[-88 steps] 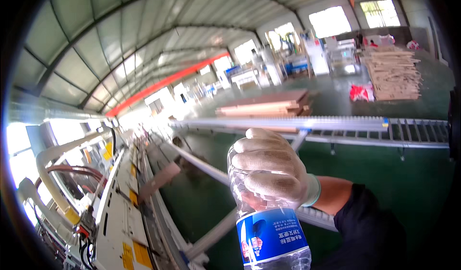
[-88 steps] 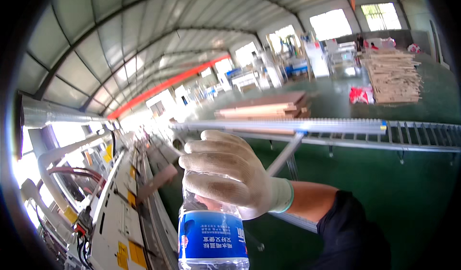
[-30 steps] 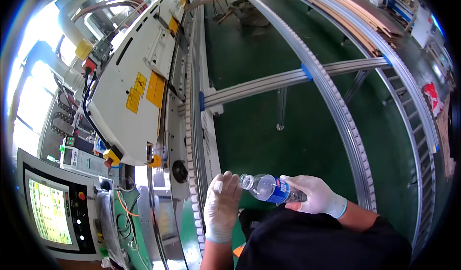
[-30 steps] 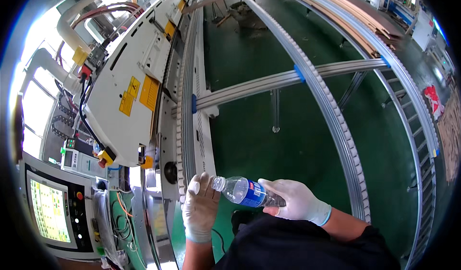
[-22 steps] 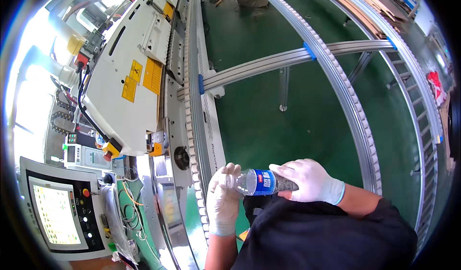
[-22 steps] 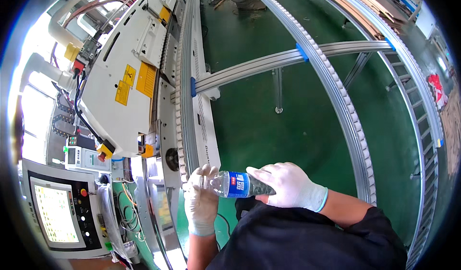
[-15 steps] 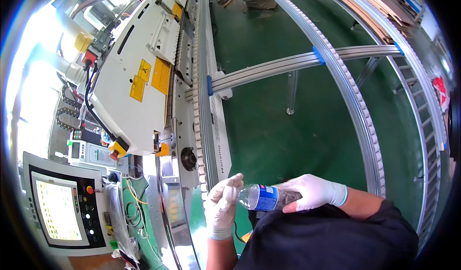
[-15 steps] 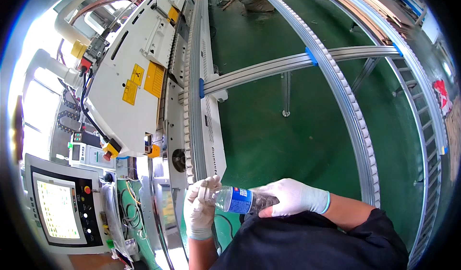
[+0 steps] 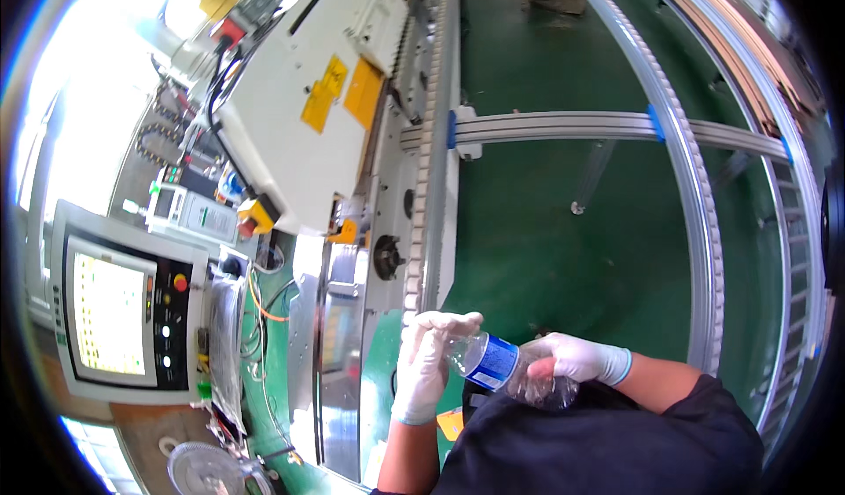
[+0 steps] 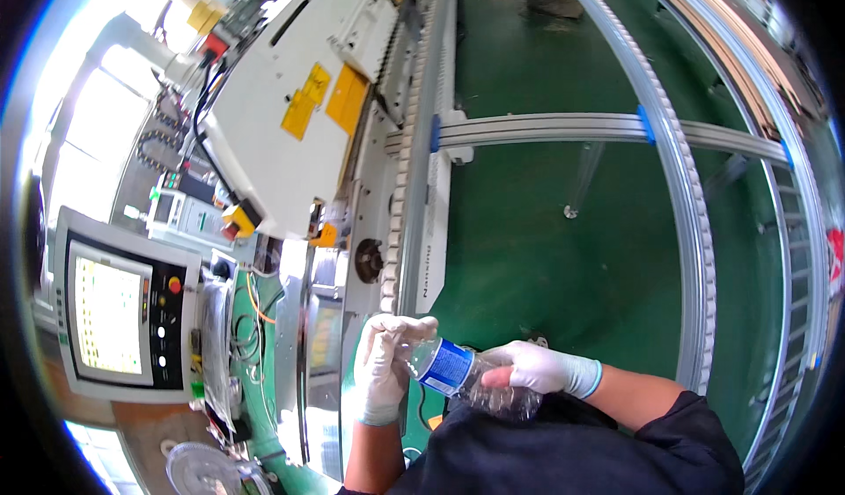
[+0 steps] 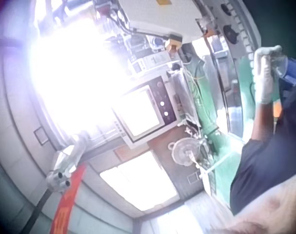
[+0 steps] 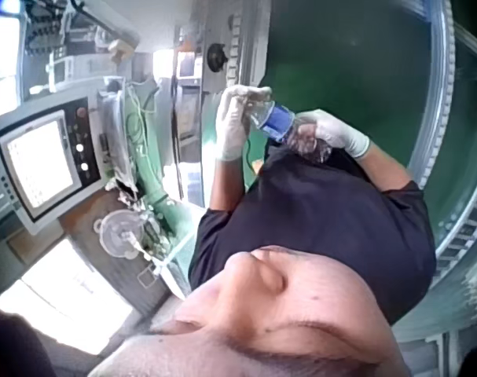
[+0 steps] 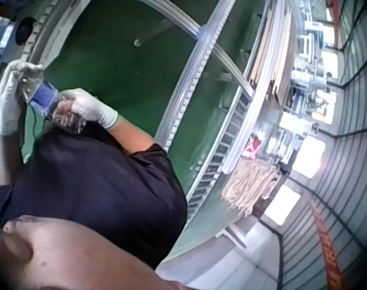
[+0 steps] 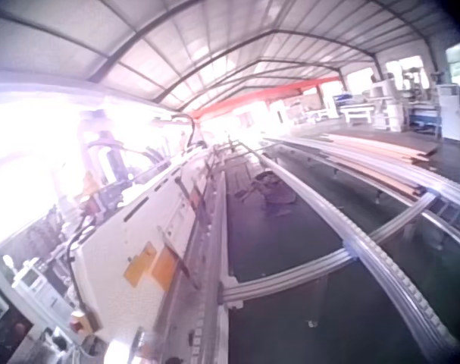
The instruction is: The person repeatedly picks up wooden panels from a stack and feeds them into a processing machine by hand.
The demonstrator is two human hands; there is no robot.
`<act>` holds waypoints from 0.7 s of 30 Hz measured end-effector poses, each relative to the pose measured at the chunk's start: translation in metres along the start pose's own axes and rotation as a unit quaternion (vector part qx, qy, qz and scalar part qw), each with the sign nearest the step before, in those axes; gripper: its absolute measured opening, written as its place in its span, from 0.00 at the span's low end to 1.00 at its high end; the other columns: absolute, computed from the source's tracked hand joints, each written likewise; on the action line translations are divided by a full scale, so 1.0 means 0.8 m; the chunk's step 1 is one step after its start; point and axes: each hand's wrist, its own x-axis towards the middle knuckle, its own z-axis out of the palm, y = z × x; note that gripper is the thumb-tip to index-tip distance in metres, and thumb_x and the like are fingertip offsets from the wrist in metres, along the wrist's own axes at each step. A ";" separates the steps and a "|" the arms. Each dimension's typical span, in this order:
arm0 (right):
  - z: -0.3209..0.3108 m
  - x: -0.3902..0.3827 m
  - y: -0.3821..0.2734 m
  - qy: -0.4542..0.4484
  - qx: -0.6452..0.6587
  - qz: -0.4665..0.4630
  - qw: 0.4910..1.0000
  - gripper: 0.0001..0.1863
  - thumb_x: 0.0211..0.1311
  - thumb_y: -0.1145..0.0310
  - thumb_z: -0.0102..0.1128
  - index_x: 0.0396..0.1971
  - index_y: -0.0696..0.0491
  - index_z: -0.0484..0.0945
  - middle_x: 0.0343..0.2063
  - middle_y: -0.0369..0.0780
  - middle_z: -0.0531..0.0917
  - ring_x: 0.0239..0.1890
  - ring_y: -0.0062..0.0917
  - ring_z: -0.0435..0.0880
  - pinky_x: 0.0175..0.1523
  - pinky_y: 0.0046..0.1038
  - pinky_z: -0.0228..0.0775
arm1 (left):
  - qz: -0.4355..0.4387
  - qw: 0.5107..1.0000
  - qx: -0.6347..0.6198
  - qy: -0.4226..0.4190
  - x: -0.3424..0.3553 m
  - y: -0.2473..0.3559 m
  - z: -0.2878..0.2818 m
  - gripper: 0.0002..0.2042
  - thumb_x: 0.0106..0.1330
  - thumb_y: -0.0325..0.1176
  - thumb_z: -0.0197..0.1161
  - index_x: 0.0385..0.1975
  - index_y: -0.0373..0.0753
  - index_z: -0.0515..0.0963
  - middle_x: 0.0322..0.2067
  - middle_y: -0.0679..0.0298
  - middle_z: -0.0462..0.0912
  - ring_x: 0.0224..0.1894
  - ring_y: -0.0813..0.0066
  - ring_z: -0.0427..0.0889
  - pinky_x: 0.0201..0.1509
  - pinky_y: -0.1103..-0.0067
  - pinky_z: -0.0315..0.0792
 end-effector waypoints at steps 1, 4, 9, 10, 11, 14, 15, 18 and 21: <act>-0.007 0.010 0.015 -0.020 0.123 0.032 0.992 0.27 0.71 0.55 0.52 0.58 0.63 0.70 0.51 0.42 0.80 0.50 0.22 0.78 0.57 0.26 0.70 | 0.008 1.000 0.001 0.016 0.003 0.001 -0.005 0.12 0.75 0.38 0.50 0.43 0.35 0.72 0.47 0.52 0.80 0.50 0.64 0.79 0.59 0.69 0.70; -0.005 0.038 0.012 0.055 0.265 -0.049 0.961 0.37 0.68 0.46 0.53 0.64 0.62 0.62 0.51 0.49 0.79 0.48 0.32 0.83 0.50 0.31 0.77 | 0.037 0.984 -0.054 0.165 0.002 -0.003 -0.027 0.11 0.76 0.39 0.48 0.44 0.36 0.69 0.40 0.57 0.79 0.48 0.63 0.80 0.57 0.67 0.70; 0.003 0.080 -0.016 0.182 -0.414 -0.332 0.828 0.52 0.52 0.37 0.65 0.65 0.61 0.55 0.51 0.52 0.77 0.47 0.33 0.83 0.48 0.33 0.78 | 0.074 0.926 -0.245 0.279 -0.020 0.003 -0.086 0.12 0.74 0.42 0.50 0.45 0.40 0.71 0.43 0.58 0.77 0.52 0.60 0.75 0.59 0.62 0.69; 0.008 0.097 -0.001 0.207 -0.360 -0.352 0.839 0.52 0.52 0.37 0.65 0.64 0.60 0.56 0.50 0.51 0.77 0.45 0.31 0.83 0.46 0.32 0.78 | 0.089 0.923 -0.245 0.284 -0.023 0.003 -0.085 0.12 0.75 0.42 0.49 0.45 0.40 0.71 0.43 0.57 0.78 0.53 0.60 0.76 0.59 0.62 0.69; 0.013 0.117 0.017 0.232 -0.304 -0.371 0.846 0.51 0.52 0.37 0.66 0.63 0.60 0.56 0.48 0.49 0.78 0.43 0.29 0.83 0.44 0.31 0.78 | 0.104 0.920 -0.245 0.288 -0.028 0.002 -0.086 0.12 0.75 0.42 0.49 0.46 0.40 0.71 0.44 0.57 0.78 0.53 0.59 0.76 0.59 0.62 0.69; 0.025 0.162 0.002 0.143 0.098 -0.079 0.982 0.25 0.66 0.52 0.56 0.53 0.54 0.67 0.39 0.46 0.81 0.24 0.18 0.75 0.24 0.18 0.67 | 0.152 0.919 -0.170 0.320 -0.049 0.017 -0.109 0.13 0.76 0.41 0.48 0.46 0.38 0.70 0.47 0.55 0.79 0.52 0.63 0.77 0.61 0.66 0.68; 0.015 0.178 0.013 0.105 0.213 0.034 0.971 0.20 0.69 0.54 0.52 0.50 0.54 0.69 0.36 0.47 0.81 0.19 0.18 0.73 0.20 0.17 0.63 | 0.160 0.926 -0.119 0.320 -0.058 0.025 -0.115 0.13 0.76 0.41 0.48 0.47 0.37 0.69 0.48 0.54 0.79 0.52 0.65 0.77 0.62 0.67 0.67; 0.017 0.219 0.021 0.006 0.263 0.173 0.949 0.25 0.69 0.46 0.46 0.47 0.55 0.72 0.34 0.48 0.83 0.16 0.21 0.73 0.18 0.18 0.61 | 0.184 0.935 -0.008 0.303 -0.087 0.031 -0.157 0.11 0.76 0.37 0.48 0.47 0.36 0.69 0.51 0.55 0.77 0.53 0.71 0.75 0.60 0.74 0.68; 0.063 0.246 -0.007 0.045 0.051 0.025 0.997 0.28 0.65 0.43 0.52 0.48 0.55 0.70 0.35 0.46 0.82 0.20 0.22 0.76 0.21 0.18 0.65 | 0.138 0.902 0.190 0.362 -0.118 0.031 -0.201 0.12 0.76 0.39 0.46 0.47 0.36 0.69 0.44 0.55 0.82 0.43 0.70 0.81 0.52 0.73 0.73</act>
